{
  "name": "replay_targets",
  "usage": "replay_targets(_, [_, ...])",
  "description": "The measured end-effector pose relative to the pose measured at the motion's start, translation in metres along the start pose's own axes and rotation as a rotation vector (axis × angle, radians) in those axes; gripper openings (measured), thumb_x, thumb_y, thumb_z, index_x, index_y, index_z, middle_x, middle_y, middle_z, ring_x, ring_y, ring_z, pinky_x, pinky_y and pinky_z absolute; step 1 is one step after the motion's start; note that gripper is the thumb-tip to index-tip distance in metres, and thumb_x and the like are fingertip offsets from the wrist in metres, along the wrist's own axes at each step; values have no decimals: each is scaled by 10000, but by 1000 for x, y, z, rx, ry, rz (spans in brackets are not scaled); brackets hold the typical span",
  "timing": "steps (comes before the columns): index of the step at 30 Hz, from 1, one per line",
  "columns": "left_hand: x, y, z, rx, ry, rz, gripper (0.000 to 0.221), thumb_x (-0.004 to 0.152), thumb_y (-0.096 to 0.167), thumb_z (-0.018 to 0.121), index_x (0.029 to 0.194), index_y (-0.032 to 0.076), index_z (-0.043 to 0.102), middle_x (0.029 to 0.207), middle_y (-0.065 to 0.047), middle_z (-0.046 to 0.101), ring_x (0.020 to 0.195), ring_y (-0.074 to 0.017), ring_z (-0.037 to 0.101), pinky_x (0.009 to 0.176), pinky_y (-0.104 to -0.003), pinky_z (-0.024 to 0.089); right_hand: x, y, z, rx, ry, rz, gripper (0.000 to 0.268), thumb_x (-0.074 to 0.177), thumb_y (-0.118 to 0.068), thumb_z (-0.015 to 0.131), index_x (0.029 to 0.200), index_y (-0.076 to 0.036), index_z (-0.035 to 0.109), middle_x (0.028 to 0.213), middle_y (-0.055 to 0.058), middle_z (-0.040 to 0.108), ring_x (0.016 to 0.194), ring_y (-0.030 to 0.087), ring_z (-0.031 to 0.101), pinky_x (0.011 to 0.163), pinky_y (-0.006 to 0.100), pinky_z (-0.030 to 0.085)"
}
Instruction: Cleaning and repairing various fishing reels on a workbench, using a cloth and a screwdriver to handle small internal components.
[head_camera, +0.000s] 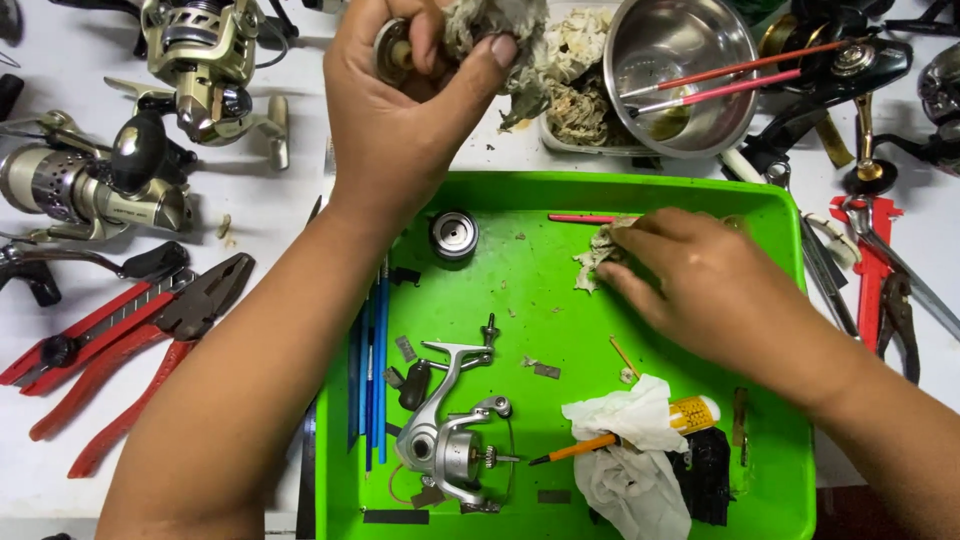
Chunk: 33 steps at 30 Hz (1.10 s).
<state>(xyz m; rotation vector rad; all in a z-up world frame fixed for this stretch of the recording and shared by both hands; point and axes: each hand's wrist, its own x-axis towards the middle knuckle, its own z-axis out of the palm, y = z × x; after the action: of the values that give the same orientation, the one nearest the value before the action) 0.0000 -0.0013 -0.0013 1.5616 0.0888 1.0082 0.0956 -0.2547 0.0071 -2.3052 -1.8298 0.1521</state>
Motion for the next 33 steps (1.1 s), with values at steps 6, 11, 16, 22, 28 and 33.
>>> replay_targets(6, [0, 0, 1, 36, 15, 20, 364, 959, 126, 757, 870, 153, 405, 802, 27, 382, 689, -85, 352, 662, -261, 348, 3, 3, 20, -92, -19, -26, 78, 884, -22, 638, 942, 2, 684, 827, 156, 672, 701, 345, 662, 649, 493, 563])
replay_targets(11, [0, -2, 2, 10, 24, 37, 341, 958, 94, 755, 885, 144, 426, 802, 24, 382, 684, -85, 350, 653, -258, 324, 15, -1, 18, -87, -111, -15, 135, 738, 90, 580, 807, -21, 612, 715, 120, 614, 652, 350, 618, 554, 513, 487])
replay_targets(16, [1, -2, 3, 27, 17, 27, 393, 953, 110, 766, 841, 146, 390, 771, 23, 379, 671, -86, 354, 645, -268, 326, 31, -8, 22, -57, -134, -50, 64, 773, 1, 622, 799, -34, 575, 747, 135, 612, 685, 369, 622, 564, 524, 470])
replay_targets(22, [0, -4, 2, 78, 27, 38, 405, 948, 137, 782, 842, 143, 391, 771, 17, 387, 677, -95, 357, 656, -274, 335, 54, -29, 38, -109, -133, -163, 75, 866, -25, 621, 826, 8, 567, 813, 176, 614, 762, 392, 615, 608, 525, 509])
replay_targets(28, [-1, -1, 6, 31, 40, 13, 417, 935, 119, 777, 814, 153, 379, 735, 15, 395, 657, -91, 378, 627, -265, 331, 12, -22, 25, -116, -170, -183, 309, 869, -70, 639, 1156, 43, 638, 1079, 193, 692, 924, 405, 667, 699, 536, 588])
replay_targets(33, [-6, 10, 12, 73, -33, 51, 403, 922, 100, 765, 809, 140, 381, 767, 15, 389, 712, -106, 393, 677, -262, 327, -15, -15, 25, -129, -194, -210, 409, 838, -90, 677, 1231, 13, 638, 1171, 171, 693, 985, 379, 674, 714, 495, 625])
